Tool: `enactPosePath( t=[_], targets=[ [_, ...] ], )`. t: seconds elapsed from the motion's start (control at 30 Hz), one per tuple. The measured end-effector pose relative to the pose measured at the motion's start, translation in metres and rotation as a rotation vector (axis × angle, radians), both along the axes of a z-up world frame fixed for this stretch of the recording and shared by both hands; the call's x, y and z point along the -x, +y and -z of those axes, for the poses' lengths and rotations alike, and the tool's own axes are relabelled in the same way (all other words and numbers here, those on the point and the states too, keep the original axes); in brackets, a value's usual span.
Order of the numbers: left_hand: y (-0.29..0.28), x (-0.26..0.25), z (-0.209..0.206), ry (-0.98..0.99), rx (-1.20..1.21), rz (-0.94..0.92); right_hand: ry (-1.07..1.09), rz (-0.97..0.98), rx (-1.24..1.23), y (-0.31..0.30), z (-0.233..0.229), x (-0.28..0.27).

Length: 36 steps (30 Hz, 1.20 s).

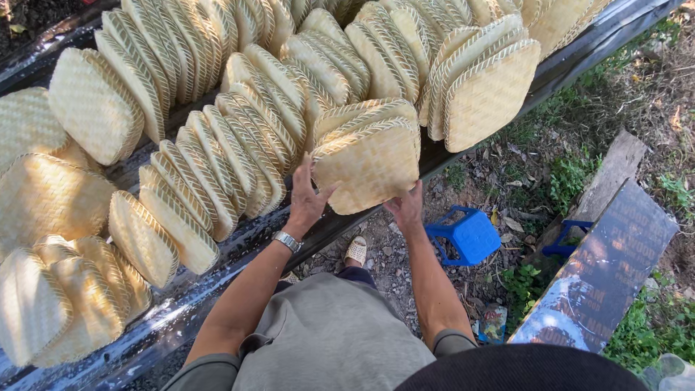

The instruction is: The person sorts and stacks woven square mats on a corrugated surface, moving them from one pile to another and organizing them into neat rows.

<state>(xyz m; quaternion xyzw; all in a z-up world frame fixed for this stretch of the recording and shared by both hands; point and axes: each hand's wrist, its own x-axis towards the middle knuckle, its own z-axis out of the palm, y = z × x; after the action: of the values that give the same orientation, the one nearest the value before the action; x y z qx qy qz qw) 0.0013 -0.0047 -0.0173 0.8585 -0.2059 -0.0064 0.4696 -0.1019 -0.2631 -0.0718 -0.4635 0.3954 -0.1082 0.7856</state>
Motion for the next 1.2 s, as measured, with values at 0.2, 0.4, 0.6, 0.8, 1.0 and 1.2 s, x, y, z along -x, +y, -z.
enactPosePath(
  t=[0.2,0.4,0.6,0.8,1.0,1.2],
  targets=[
    [-0.003,-0.006,0.008,-0.046,0.013,-0.103,-0.004,-0.11,0.036,-0.005,0.022,0.015],
    [-0.005,0.012,0.007,0.294,0.044,-0.213,0.083,-0.13,0.219,-0.056,0.045,0.033],
    [-0.006,0.026,0.005,0.42,0.163,-0.252,0.035,0.189,0.202,-0.185,0.019,0.001],
    [0.008,0.05,0.002,0.608,0.102,-0.414,0.012,0.147,0.183,-0.247,-0.062,-0.057],
    [0.011,0.068,0.007,0.707,0.242,-0.551,-0.035,0.097,0.367,-0.218,-0.045,-0.095],
    [0.001,0.068,0.019,0.726,0.287,-0.578,-0.242,0.037,0.358,-0.239,-0.022,-0.063]
  ],
)
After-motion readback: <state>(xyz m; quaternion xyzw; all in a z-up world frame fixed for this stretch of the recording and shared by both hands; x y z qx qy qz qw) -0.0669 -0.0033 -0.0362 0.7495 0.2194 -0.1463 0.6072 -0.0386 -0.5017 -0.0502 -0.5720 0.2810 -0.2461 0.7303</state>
